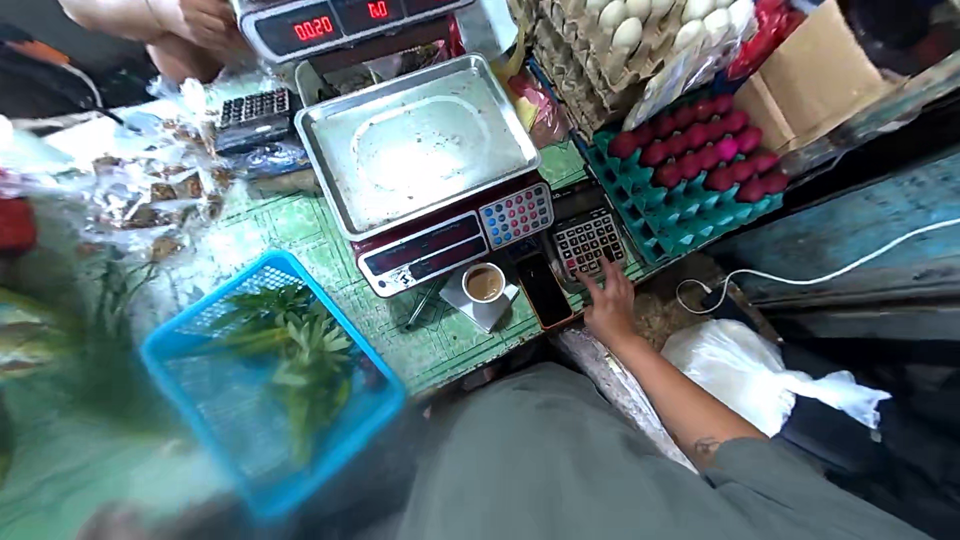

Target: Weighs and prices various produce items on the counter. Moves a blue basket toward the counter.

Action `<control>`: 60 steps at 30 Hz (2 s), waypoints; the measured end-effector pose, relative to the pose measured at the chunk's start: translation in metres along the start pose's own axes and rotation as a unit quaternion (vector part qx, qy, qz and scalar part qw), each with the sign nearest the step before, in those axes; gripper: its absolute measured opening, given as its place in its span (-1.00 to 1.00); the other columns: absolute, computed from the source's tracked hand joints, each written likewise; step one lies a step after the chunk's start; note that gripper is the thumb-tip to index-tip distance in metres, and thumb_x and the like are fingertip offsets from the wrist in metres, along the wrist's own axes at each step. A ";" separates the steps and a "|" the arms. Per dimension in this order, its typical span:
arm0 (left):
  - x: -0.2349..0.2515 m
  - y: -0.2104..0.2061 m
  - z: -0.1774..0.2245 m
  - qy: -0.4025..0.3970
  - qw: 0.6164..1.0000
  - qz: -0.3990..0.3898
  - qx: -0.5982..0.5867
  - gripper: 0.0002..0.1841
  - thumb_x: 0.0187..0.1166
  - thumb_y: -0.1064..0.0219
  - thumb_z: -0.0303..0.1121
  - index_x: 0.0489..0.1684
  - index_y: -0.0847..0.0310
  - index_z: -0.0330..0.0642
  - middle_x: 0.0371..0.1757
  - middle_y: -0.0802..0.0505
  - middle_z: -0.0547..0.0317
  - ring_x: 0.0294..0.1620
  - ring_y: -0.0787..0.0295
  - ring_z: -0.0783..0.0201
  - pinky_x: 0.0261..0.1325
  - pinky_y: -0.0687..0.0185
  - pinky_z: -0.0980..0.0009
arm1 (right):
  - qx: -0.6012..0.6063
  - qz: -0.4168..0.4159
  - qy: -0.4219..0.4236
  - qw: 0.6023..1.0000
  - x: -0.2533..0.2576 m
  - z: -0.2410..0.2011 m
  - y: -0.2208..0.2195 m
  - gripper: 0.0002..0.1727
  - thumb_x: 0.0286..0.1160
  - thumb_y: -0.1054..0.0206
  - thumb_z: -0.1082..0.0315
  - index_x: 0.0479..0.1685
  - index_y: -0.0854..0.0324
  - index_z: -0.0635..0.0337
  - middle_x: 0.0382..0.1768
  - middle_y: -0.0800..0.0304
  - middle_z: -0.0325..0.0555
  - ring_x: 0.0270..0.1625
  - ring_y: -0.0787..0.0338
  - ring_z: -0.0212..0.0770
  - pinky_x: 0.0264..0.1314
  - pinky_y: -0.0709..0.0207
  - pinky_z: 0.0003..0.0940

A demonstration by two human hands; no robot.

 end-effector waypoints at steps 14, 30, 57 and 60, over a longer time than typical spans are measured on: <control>-0.052 -0.111 0.068 -0.007 0.904 -0.297 0.307 -0.19 0.56 -0.42 0.00 0.82 -0.20 -0.03 0.41 -0.70 -0.33 0.25 -0.77 -0.32 0.24 -0.64 -0.37 | 0.028 -0.048 -0.036 0.998 0.027 0.009 0.034 -0.28 0.41 -0.23 0.50 0.71 -0.32 0.31 0.64 -0.37 0.43 0.73 -0.38 0.33 0.74 -0.25 0.22; -0.075 0.033 0.219 -0.299 0.811 -0.184 0.467 -0.66 0.44 -0.53 -0.49 0.18 -0.77 -0.03 0.20 -0.82 -0.05 0.08 -0.82 -0.24 -0.07 -0.71 -0.32 | 0.081 -0.049 -0.032 0.995 0.017 0.015 0.031 -0.37 0.39 -0.22 0.59 0.59 -0.37 0.43 0.58 -0.46 0.43 0.63 -0.48 0.38 0.65 -0.32 0.32; 0.049 -0.208 0.124 -0.344 0.777 -0.319 0.420 -0.57 0.50 -0.50 -0.31 0.37 -0.70 -0.08 0.30 -0.80 -0.29 0.39 -0.66 -0.41 0.45 -0.29 -0.57 | 0.054 -0.072 -0.097 0.991 0.023 0.030 0.020 -0.38 0.37 -0.37 0.48 0.54 -0.48 0.18 0.76 -0.31 0.10 0.35 -0.76 0.28 0.19 -0.70 0.36; 0.063 -0.137 0.166 -0.267 0.848 -0.217 0.403 -0.61 0.66 -0.33 -0.30 0.41 -0.64 -0.21 0.33 -0.74 -0.40 0.38 -0.66 -0.41 0.37 -0.46 -0.44 | 0.041 -0.064 -0.084 0.994 0.025 0.025 0.025 -0.32 0.36 -0.41 0.49 0.61 -0.47 0.13 0.77 -0.27 0.12 0.60 -0.54 0.29 0.44 -0.56 0.33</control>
Point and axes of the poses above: each hand's wrist, its own x-axis towards the middle knuckle, its own y-axis out of the back of the hand, z = x × y, the point moved 5 cm from there along x, towards the middle knuckle
